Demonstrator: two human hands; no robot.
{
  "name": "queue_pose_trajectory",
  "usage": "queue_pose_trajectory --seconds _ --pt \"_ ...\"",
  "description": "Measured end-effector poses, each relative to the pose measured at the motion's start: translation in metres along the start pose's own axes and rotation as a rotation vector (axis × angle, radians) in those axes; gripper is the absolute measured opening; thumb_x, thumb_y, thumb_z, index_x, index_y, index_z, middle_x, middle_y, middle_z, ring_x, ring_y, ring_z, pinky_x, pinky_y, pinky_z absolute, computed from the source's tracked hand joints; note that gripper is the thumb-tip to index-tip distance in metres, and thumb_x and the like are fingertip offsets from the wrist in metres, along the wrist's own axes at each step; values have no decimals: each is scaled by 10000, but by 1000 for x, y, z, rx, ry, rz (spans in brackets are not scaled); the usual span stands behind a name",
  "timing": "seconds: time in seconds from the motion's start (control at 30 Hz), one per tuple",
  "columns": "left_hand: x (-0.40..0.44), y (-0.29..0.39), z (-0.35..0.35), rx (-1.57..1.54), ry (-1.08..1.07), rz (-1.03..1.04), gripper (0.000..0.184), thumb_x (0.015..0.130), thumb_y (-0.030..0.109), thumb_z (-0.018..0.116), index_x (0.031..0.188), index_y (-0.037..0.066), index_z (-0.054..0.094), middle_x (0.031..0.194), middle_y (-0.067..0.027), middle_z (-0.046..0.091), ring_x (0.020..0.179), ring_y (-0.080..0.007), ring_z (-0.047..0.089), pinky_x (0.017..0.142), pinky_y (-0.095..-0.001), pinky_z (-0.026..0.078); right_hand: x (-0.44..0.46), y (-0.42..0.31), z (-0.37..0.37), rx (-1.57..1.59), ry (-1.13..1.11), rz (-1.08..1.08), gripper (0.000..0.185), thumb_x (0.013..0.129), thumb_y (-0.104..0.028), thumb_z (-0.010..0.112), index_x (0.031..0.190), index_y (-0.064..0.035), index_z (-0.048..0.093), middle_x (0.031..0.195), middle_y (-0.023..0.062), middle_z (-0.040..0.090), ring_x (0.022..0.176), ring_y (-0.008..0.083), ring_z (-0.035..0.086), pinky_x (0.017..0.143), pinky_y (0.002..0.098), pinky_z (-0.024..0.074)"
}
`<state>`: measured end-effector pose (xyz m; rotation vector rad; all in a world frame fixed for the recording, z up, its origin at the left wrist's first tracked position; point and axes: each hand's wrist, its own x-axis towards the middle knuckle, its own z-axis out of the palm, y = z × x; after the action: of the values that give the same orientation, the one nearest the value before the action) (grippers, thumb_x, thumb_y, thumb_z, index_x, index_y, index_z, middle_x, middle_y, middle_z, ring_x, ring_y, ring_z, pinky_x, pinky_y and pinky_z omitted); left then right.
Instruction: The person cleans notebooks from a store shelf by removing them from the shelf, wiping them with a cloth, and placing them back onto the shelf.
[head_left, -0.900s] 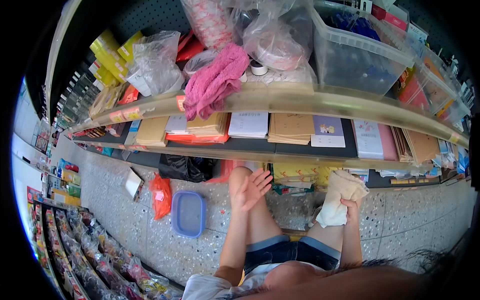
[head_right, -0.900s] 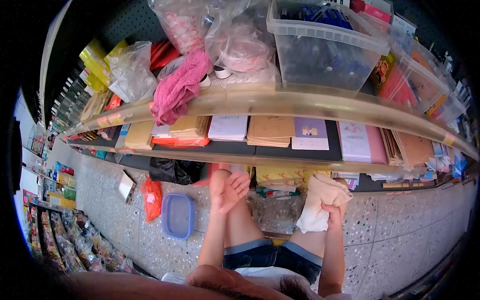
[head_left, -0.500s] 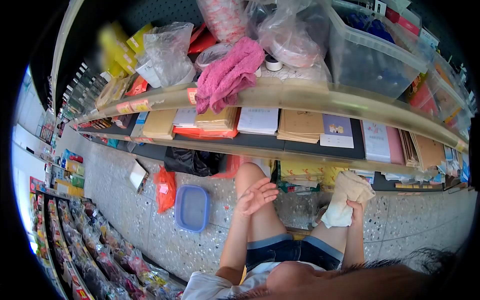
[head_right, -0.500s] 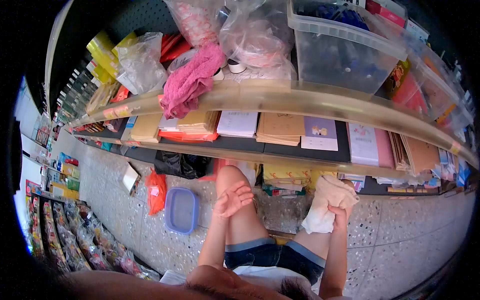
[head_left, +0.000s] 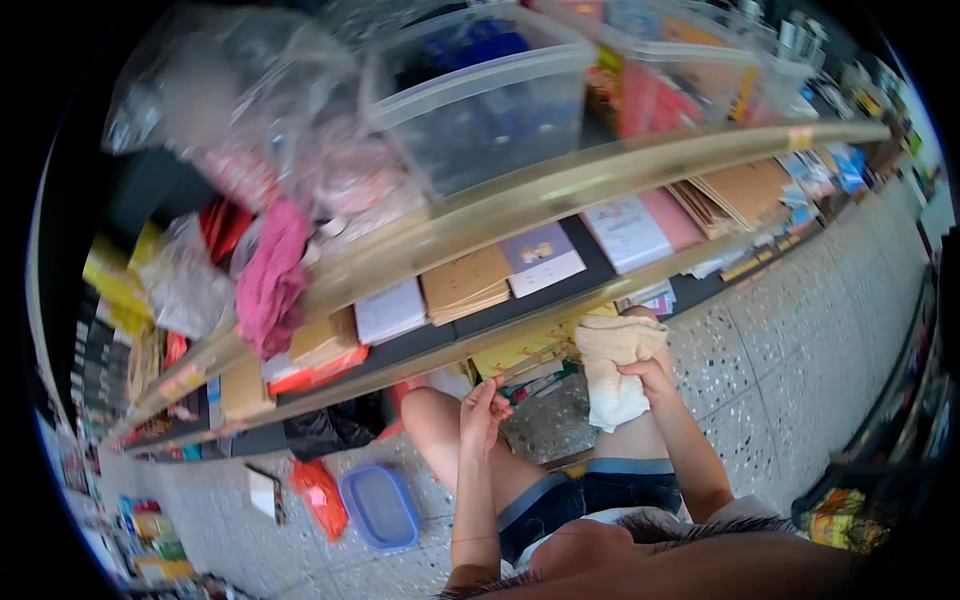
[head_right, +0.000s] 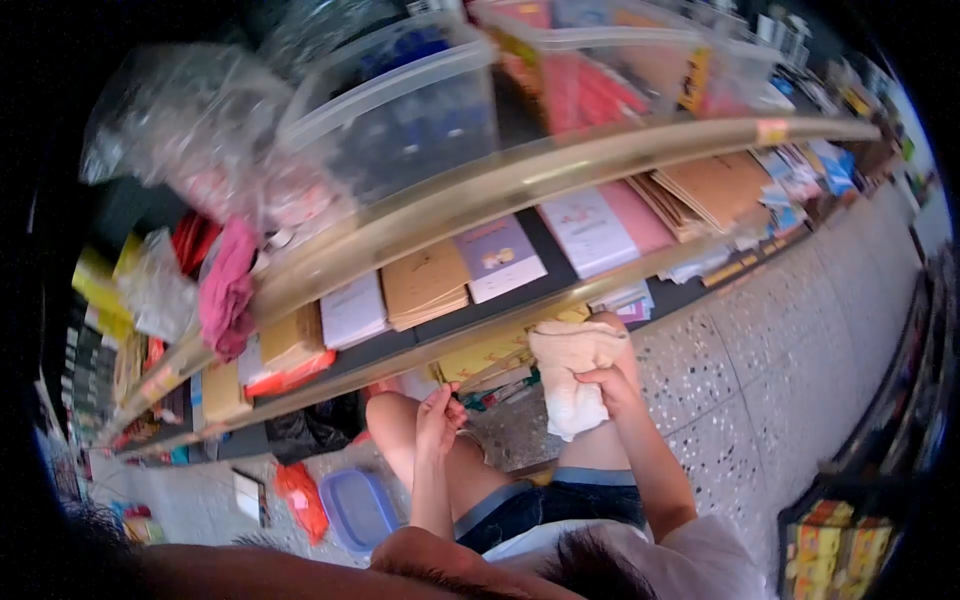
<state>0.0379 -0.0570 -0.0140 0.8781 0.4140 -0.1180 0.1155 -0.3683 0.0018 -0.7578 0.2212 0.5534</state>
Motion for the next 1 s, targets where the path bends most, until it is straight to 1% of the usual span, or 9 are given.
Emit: queue_pose_trajectory --seconds 0.03,0.17,0.33,0.47,0.5,0.63,0.73,0.9,1.0 --pt "8 0 16 82 56 -5 286 958 266 518 955 13 653 708 -64 655 594 -105 615 488 -195 464 0 -2 0 14 32 27 744 637 96 635 1338 0 407 1250 145 554 1153 294 534 998 382 411" --pt "38 19 107 408 -28 81 317 946 287 542 892 4 672 741 -43 645 687 -106 593 595 -244 470 -13 -9 7 55 65 3 810 601 120 645 1356 -37 399 1255 127 553 1179 296 512 1021 382 382" --pt "139 16 192 823 -205 238 299 907 259 586 968 -21 668 762 -52 664 669 -101 607 635 -236 490 -13 -10 -4 98 8 -37 769 608 105 656 1330 -50 442 1233 111 572 1173 282 518 1016 377 384" --pt "225 0 230 1076 -90 292 283 869 238 603 873 -32 685 683 -81 667 582 -130 646 589 -263 532 -16 -13 -19 138 -74 9 727 657 71 648 1338 -26 417 1241 124 563 1141 275 547 992 380 418" --pt "236 4 237 1059 -82 215 309 847 272 661 825 -36 664 672 -82 647 533 -140 617 497 -268 528 -18 -16 -20 130 -66 35 718 656 61 650 1332 -23 422 1224 133 573 1124 283 559 978 388 432" --pt "259 5 255 1340 101 49 422 765 382 730 663 -18 642 604 -93 636 462 -148 603 395 -278 483 -25 -23 -30 140 -30 -3 700 660 71 645 1321 -12 431 1198 141 586 1107 281 569 966 390 443" --pt "269 3 254 1438 80 -6 441 757 393 736 629 -14 623 593 -89 628 459 -142 593 385 -268 458 -30 -25 -43 119 31 -39 692 665 77 640 1320 -1 427 1200 145 582 1103 278 571 961 390 449" --pt "291 -9 240 1304 45 -47 399 753 337 753 592 4 606 553 -65 600 425 -125 545 372 -249 421 -41 -37 -56 133 73 -96 693 662 77 636 1318 7 422 1207 144 575 1105 282 568 956 388 452" --pt "290 -10 240 1185 64 -90 329 768 267 751 607 14 614 554 -59 599 423 -115 533 379 -245 425 -52 -48 -50 96 84 -272 699 650 70 638 1313 8 426 1199 145 579 1098 291 571 948 383 457"
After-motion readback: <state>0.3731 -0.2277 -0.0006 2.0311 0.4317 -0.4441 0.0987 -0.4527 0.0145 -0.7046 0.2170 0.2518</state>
